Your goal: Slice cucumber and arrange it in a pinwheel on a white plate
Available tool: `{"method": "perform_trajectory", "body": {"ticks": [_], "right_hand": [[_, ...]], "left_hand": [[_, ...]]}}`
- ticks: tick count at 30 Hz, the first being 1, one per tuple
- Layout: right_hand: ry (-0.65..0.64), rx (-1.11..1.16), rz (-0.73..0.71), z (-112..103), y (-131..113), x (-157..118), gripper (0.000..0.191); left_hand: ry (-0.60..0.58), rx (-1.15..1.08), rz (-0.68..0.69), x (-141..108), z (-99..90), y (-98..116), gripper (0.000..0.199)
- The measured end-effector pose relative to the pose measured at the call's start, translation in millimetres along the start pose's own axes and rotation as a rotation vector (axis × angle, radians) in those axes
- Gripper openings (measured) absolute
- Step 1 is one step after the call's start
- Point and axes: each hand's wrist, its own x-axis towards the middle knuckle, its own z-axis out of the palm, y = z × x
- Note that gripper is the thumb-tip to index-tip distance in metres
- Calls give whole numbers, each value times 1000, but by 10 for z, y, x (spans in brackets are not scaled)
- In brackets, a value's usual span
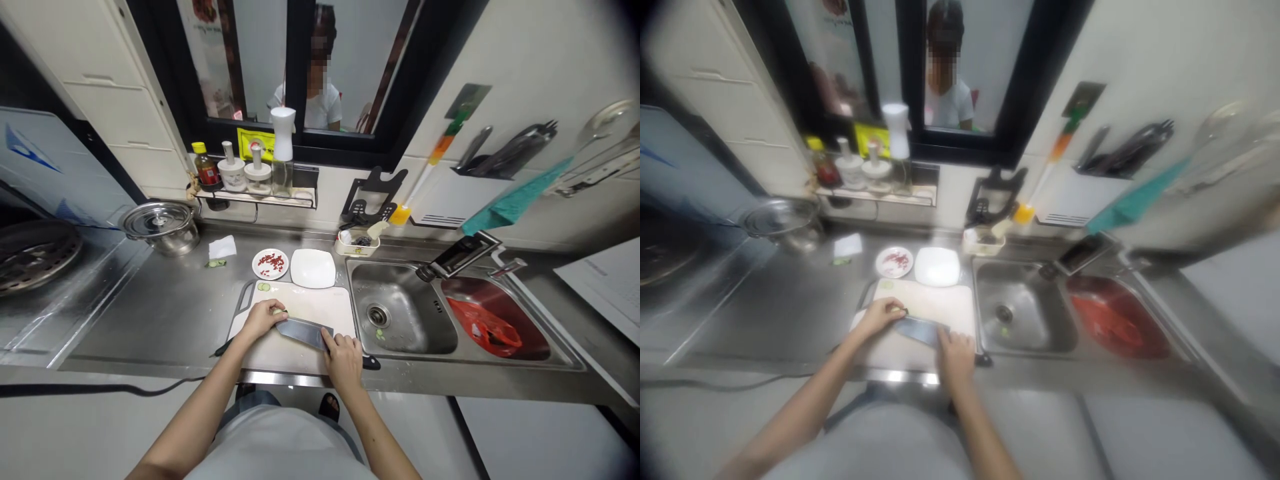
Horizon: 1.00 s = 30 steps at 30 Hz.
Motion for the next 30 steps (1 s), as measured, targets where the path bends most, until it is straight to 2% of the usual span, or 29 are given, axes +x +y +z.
{"method": "perform_trajectory", "body": {"ticks": [6, 12, 16, 20, 30], "right_hand": [[-20, 27, 52, 25, 72, -17, 45], [-36, 42, 122, 44, 142, -37, 43], [-33, 64, 158, 53, 157, -50, 40], [-34, 84, 168, 75, 152, -53, 39], [5, 123, 169, 162, 175, -57, 39]], "left_hand": [[44, -194, -53, 52, 7, -77, 32], [188, -211, -134, 111, 20, -191, 27], [261, -138, -263, 184, 65, -314, 20], [305, -8, -312, 307, 52, -386, 17], [353, 135, -391, 615, -37, -336, 17]]}}
